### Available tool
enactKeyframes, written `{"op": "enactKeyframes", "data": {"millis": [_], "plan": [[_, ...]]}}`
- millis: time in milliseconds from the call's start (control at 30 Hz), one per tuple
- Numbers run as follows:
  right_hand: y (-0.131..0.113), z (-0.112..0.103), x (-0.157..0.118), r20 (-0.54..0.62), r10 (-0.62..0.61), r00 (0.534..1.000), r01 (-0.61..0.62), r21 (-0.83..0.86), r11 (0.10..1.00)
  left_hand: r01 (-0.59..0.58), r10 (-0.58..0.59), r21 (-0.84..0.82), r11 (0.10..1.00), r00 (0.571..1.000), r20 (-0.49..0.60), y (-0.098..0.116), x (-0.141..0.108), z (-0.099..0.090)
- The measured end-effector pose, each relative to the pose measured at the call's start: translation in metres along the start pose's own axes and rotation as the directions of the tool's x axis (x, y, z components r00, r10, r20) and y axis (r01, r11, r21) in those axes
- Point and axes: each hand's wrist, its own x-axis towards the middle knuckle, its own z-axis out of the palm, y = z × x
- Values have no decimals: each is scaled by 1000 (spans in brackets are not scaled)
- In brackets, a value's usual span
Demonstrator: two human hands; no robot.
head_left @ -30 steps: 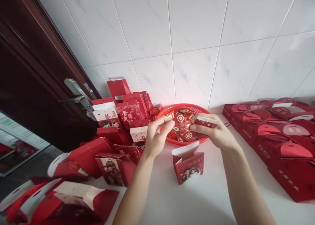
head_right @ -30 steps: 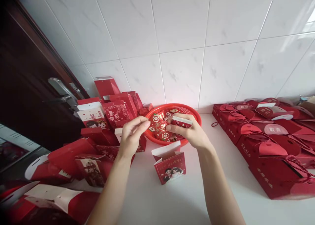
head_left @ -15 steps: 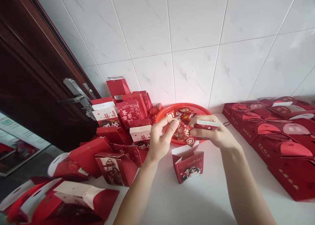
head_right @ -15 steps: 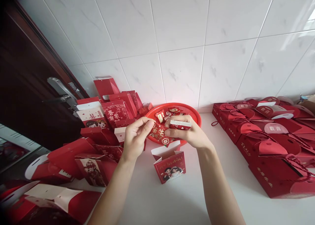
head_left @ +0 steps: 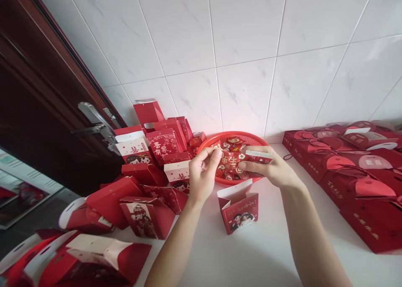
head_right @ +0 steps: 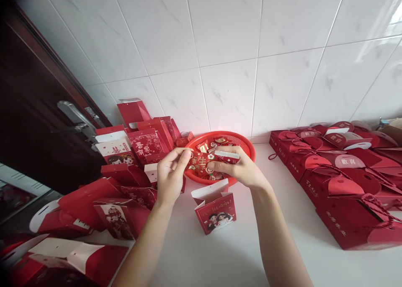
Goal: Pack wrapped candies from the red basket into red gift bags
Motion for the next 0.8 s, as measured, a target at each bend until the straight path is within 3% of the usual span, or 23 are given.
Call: {"op": "enactKeyframes", "data": {"millis": [167,300,400,467,567,600,667,800], "plan": [[1,-3,0,-35,-1,999,6,134,991,78,-62,-51,996,961,270,3,3,-8],[-3,-8,-3,-48,37,998,-30,130,991,172,-145,-42,984,918,368,6,5,-18],[-6,-18,-8,-46,24,999,-22,42,999,111,-145,99,989,865,480,13,7,-32],[-8,-26,-12,-46,17,999,-21,-82,996,-28,-142,267,963,792,594,20,6,-42],[-10,-36,-17,-18,30,999,-34,-251,967,-167,-275,466,869,620,735,28,0,-48],[-11,-39,-18,-6,29,1000,-29,-280,959,-185,-322,506,843,580,748,29,-3,-47],[-11,-41,-19,21,23,1000,-15,-314,949,-209,-370,560,802,561,740,28,-7,-40],[-11,-41,-22,23,43,999,-31,-377,926,-199,-427,626,754,577,696,20,-10,-26]]}}
